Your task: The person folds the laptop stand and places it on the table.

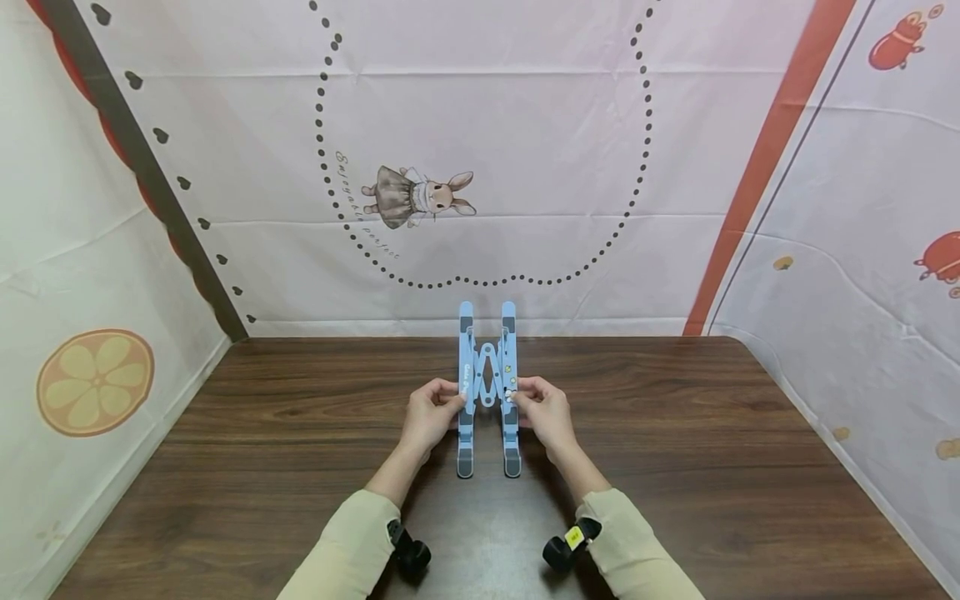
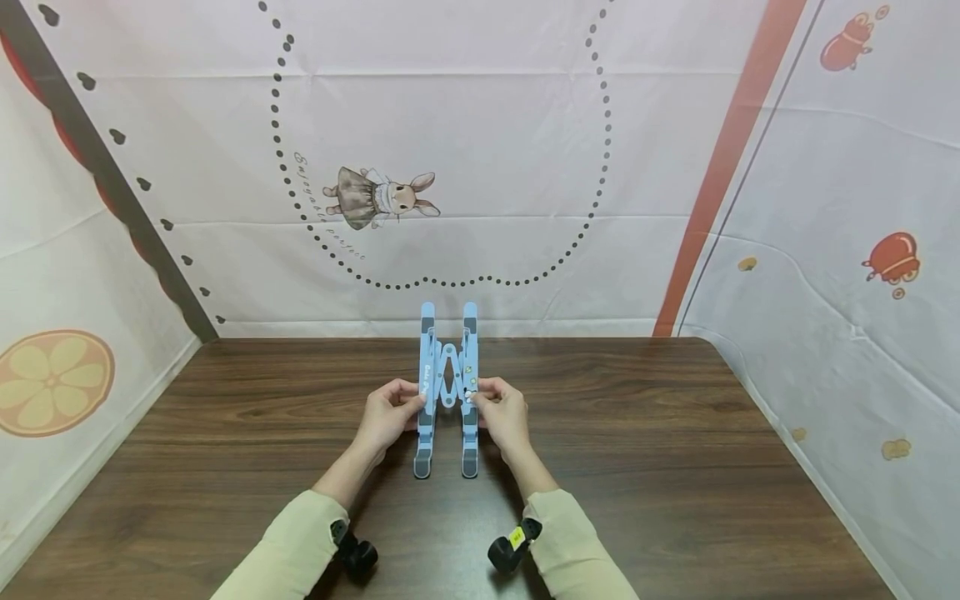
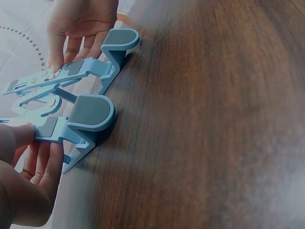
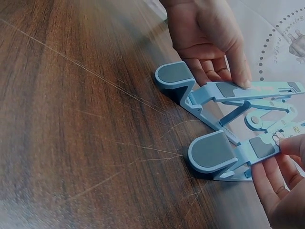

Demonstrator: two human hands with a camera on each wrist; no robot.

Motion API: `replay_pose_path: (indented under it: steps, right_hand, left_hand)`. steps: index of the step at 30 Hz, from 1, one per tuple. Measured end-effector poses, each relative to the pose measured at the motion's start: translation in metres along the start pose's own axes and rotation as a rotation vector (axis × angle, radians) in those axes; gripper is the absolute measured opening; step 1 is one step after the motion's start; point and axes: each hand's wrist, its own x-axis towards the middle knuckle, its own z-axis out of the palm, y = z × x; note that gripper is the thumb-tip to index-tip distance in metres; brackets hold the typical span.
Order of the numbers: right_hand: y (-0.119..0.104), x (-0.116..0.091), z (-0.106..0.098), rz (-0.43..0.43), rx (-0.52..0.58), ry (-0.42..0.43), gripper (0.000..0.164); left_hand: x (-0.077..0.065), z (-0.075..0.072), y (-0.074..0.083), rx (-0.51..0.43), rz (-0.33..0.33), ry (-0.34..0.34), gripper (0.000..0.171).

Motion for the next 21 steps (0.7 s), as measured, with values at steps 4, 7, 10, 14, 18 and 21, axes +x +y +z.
replay_pose_path:
  steps: [4,7,10,14,18,21]
  right_hand:
    - [0.0003,-0.0002,0.0012,0.001,0.006,0.0,0.017]
    - [0.0006,-0.0005,0.002,-0.007,0.008,-0.001,0.017]
    - [0.0004,-0.0009,0.0025,-0.012,0.007,-0.001,0.018]
    - [-0.0004,-0.002,0.0029,-0.009,-0.003,0.003,0.017]
    - [-0.0014,-0.0027,0.0036,-0.003,-0.011,0.007,0.016]
    - [-0.0021,-0.003,0.0046,-0.005,-0.015,0.009,0.017]
  left_hand:
    - [-0.0002,0.0013,0.0004,0.0,-0.001,-0.001,0.01]
    - [-0.0003,0.0022,0.0007,0.002,-0.005,0.0,0.01]
    - [-0.0004,0.0031,0.0008,0.005,-0.009,0.003,0.01]
    - [-0.0009,0.0041,0.0011,0.007,-0.004,0.005,0.01]
    - [-0.0011,0.005,0.0015,0.007,0.005,0.006,0.01]
    - [-0.0014,0.0057,0.0018,0.014,0.009,0.006,0.01]
